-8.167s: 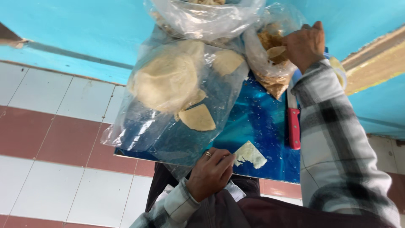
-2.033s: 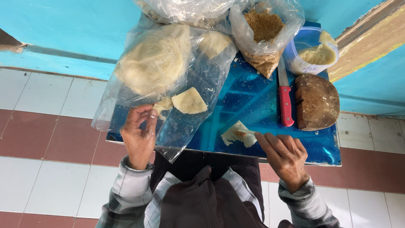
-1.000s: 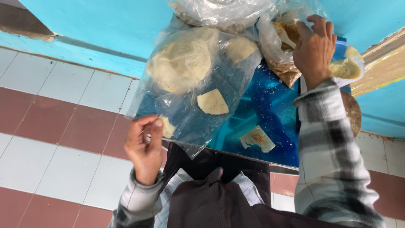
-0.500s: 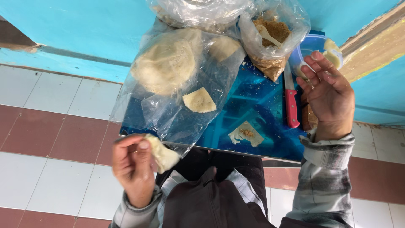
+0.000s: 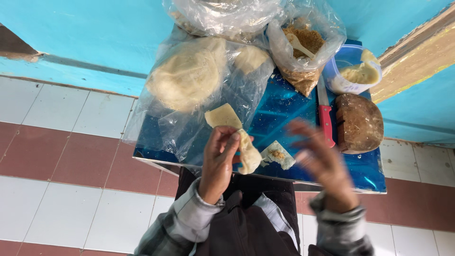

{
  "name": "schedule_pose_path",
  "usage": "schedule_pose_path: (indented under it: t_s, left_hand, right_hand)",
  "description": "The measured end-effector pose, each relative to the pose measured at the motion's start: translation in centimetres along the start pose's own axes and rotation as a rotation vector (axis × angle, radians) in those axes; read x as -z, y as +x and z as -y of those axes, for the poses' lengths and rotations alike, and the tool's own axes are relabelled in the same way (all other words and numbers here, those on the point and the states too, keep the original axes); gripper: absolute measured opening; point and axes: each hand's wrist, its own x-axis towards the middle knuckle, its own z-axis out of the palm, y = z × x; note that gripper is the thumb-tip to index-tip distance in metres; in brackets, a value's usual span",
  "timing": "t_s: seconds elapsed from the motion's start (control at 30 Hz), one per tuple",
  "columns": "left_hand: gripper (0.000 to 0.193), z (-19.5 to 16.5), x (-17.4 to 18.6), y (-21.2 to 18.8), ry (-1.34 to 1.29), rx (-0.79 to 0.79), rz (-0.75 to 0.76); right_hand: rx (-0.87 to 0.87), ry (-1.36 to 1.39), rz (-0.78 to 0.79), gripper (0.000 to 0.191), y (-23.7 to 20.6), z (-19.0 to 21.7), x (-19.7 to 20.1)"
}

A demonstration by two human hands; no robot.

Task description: The person pinches pieces from a large ball of dough, flattens them on a plastic-covered board, spoons brown filling from a bag onto each piece, and folds and pinches the dough closed around the filling, setting finished filled pastries aside. A knife is briefly used to move filling.

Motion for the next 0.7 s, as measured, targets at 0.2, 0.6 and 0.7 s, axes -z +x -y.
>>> schedule_pose_path:
  t_s: [0.2, 0.6, 0.7]
  left_hand:
    - [0.02, 0.7, -1.2, 0.2, -0.054, 0.053, 0.015]
    - [0.047, 2.3, -1.2, -1.2, 0.129, -0.047, 0.166]
    - [0.045, 1.8, -1.1, -1.2, 0.021, 0.032, 0.162]
  right_hand:
    - [-0.206, 0.282, -0.146, 0.055, -1.9, -1.5, -5.6]
    - [-0.129, 0.217, -0.316, 0.035, -2.7, -1.1, -4.9]
    - [0.177, -0.3, -0.362, 0.036, -3.2, 0.0, -5.4]
